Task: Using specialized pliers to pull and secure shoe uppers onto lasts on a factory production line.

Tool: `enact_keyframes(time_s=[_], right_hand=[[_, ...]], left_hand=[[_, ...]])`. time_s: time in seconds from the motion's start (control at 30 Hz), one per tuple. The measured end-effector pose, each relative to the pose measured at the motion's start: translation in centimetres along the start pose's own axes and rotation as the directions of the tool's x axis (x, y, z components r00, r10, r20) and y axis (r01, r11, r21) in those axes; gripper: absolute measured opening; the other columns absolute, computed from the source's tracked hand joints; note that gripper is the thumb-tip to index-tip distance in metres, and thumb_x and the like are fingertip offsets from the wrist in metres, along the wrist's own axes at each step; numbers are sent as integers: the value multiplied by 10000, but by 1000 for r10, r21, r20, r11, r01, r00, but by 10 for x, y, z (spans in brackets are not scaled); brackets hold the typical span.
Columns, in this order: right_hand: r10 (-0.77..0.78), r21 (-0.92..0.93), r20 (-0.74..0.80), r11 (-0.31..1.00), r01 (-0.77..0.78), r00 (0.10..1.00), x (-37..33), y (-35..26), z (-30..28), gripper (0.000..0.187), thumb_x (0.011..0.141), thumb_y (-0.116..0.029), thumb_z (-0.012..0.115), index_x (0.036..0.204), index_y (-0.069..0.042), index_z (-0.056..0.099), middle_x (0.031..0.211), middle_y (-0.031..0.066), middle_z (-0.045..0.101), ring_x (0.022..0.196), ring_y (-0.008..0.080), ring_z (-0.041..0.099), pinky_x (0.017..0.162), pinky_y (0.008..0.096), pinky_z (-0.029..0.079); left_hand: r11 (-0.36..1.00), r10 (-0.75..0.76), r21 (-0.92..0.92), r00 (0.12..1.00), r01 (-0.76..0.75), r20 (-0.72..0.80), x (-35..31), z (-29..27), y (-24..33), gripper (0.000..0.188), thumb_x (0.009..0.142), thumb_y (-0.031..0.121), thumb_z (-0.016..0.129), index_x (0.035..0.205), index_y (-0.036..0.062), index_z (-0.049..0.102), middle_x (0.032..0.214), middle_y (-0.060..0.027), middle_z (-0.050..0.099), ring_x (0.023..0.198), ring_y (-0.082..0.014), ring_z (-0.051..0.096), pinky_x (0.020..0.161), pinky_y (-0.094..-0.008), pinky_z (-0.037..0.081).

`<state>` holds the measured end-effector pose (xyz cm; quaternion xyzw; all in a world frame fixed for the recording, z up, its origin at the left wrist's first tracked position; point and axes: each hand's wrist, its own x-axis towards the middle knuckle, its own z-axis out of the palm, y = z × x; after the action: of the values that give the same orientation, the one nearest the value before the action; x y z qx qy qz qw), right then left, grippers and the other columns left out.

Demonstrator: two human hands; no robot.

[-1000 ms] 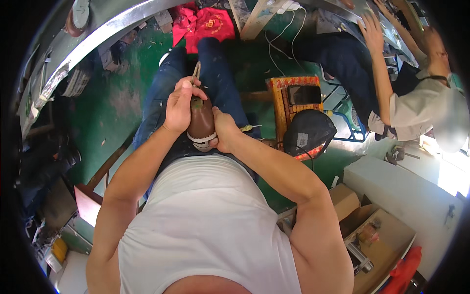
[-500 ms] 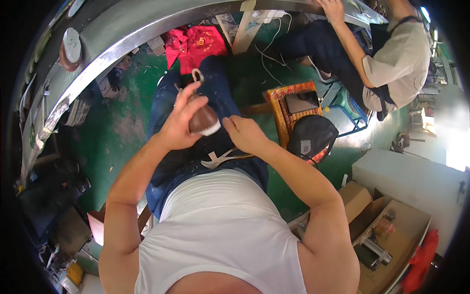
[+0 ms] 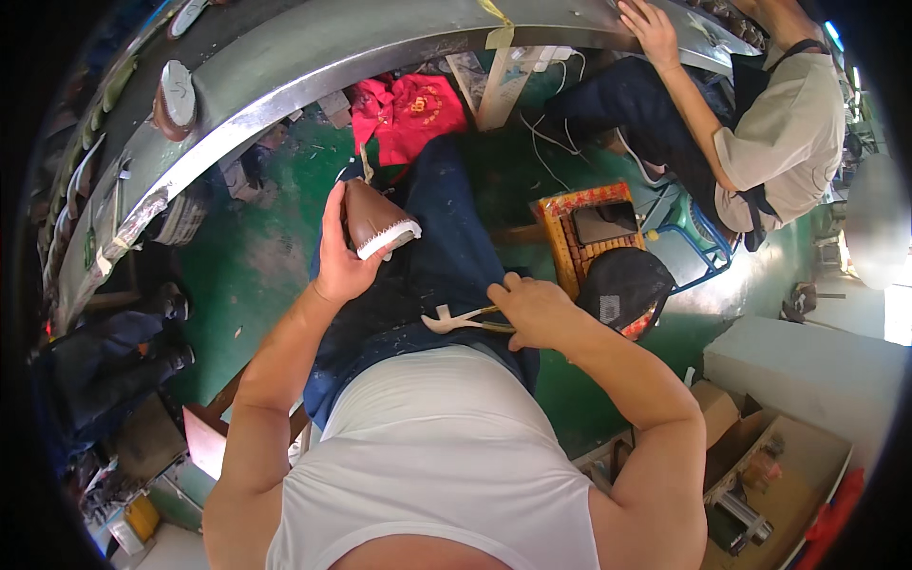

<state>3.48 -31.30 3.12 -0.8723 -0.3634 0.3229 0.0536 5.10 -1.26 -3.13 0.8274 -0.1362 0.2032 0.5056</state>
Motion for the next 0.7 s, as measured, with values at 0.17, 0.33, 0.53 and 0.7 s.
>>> enact_keyframes(time_s=[0.17,0.33,0.53,0.7], right_hand=[[-102,422,-157,892,160,982,-18,28,-6,421,795,-202,736,1139,-31,565,1023,149,602,885,309,639,802,390,521],[106,781,-102,625,14,989,-6,-22,-17,258,922,-211,610,1086,-12,588,863,120,659,753,228,638,730,337,505],[-10,927,-62,371,61,998,58,-42,-5,215,973,-207,557,1038,-8,607,845,67,641,765,135,606,712,306,494],[3,999,8,-47,-8,1000,79,-53,-13,211,972,-175,553,1088,-10,616,937,36,628,819,117,548,745,299,479]], left_hand=[[998,3,-58,999,-6,-36,-1,-20,19,984,815,75,772,1532,-4,103,1449,-233,380,1312,-318,456,1060,-420,414],[779,-432,-441,892,445,136,31,-37,35,510,965,153,634,1420,105,410,1233,-101,560,1142,-168,529,1013,-339,429],[836,-439,-269,877,478,196,4,-23,-25,472,1009,249,557,1426,104,392,1299,-101,531,1207,-184,490,1054,-339,382],[893,-353,-246,925,378,139,4,-29,-22,456,1026,240,507,1438,92,379,1338,-114,511,1247,-208,472,1079,-334,352]])
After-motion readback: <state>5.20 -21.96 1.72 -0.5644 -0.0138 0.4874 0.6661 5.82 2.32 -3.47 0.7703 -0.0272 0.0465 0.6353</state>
